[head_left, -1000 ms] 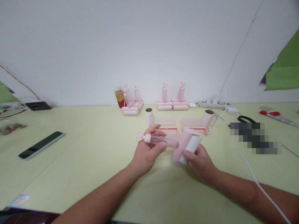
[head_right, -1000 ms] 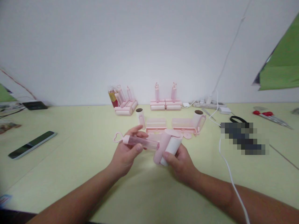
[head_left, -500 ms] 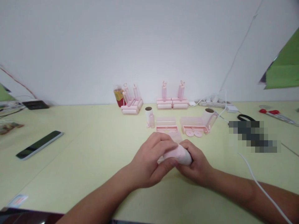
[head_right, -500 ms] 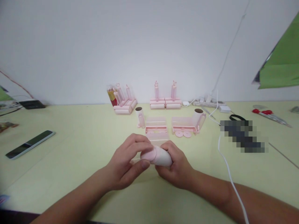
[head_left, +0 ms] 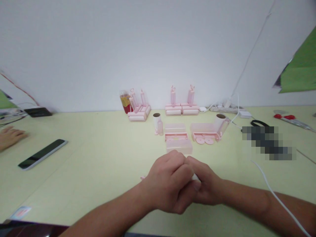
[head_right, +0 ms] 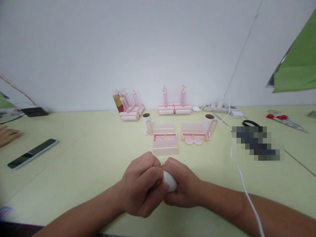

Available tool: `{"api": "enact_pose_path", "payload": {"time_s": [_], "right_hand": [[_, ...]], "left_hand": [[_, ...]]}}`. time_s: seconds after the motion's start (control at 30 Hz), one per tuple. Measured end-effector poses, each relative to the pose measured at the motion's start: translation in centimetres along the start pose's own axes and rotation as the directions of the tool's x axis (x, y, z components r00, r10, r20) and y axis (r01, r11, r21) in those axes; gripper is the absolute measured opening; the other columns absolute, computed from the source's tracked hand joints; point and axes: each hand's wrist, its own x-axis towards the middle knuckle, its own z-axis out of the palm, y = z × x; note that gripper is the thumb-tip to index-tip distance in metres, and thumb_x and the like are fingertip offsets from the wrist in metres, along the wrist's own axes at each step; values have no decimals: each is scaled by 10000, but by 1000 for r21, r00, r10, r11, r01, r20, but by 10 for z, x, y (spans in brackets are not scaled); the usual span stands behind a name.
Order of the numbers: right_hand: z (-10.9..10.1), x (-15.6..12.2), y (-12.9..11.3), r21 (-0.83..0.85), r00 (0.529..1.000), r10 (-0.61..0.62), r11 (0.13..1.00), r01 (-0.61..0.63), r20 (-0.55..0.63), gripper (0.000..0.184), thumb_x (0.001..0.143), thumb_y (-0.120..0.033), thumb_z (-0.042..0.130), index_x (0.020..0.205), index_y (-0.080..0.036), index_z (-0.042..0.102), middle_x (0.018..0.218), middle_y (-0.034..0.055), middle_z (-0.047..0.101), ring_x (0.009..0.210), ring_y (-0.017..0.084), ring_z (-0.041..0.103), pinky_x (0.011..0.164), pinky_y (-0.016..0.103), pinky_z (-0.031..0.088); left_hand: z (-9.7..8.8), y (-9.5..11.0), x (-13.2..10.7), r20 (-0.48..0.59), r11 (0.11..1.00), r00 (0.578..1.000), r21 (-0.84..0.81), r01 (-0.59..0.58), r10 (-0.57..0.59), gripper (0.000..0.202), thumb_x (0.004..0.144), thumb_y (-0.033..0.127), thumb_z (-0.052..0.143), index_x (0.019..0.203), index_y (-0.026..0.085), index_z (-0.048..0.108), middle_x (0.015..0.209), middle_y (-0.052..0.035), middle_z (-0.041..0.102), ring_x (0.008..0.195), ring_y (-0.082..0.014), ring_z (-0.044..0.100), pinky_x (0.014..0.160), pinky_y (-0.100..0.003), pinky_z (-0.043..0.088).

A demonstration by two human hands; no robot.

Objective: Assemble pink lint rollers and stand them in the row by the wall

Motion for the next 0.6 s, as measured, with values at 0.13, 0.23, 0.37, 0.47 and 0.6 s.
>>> {"api": "enact_pose_path", "payload": {"time_s": [0.13,0.23,0.37,0.47,0.6], "right_hand": [[1,-1,3,6,999,-10,1000,10,53,301,750,-320,707,1005,-218,582,939,46,623,864,211,601,729,319,531],[0,0,2,2,996,-29,1000,29,85,296,759,-324,699,1010,-212,590,959,55,631,903,220,603,772,330,533],[-1,2,0,1,995,-43,999,43,87,272,793,-337,670,1019,-212,586,975,65,628,919,221,599,791,332,526],[-1,3,0,6,996,-24,1000,24,81,285,808,-352,663,1039,-211,573,965,61,619,896,212,596,768,324,524],[-2,6,1,36,995,-28,999,24,100,275,827,-396,655,1010,-213,562,938,52,607,857,201,584,756,326,516]], "left_hand": [[-6,1,4,221,997,972,-3,79,-77,184,863,311,514,760,207,402,725,-19,470,640,-162,414,546,-301,312],[-11,1,7,333,994,938,-14,107,-96,170,866,304,536,789,206,420,761,-19,490,672,-164,433,572,-300,324],[-15,0,8,352,986,930,-89,141,-102,191,841,258,580,769,205,411,758,-6,486,683,-152,440,599,-283,334],[-17,-2,7,322,974,937,-129,188,-138,220,828,262,601,745,200,408,733,-1,476,663,-142,434,596,-272,332],[-18,-1,8,296,957,935,-153,248,-195,247,834,318,610,719,192,432,698,-3,481,630,-136,427,577,-266,326]]}}
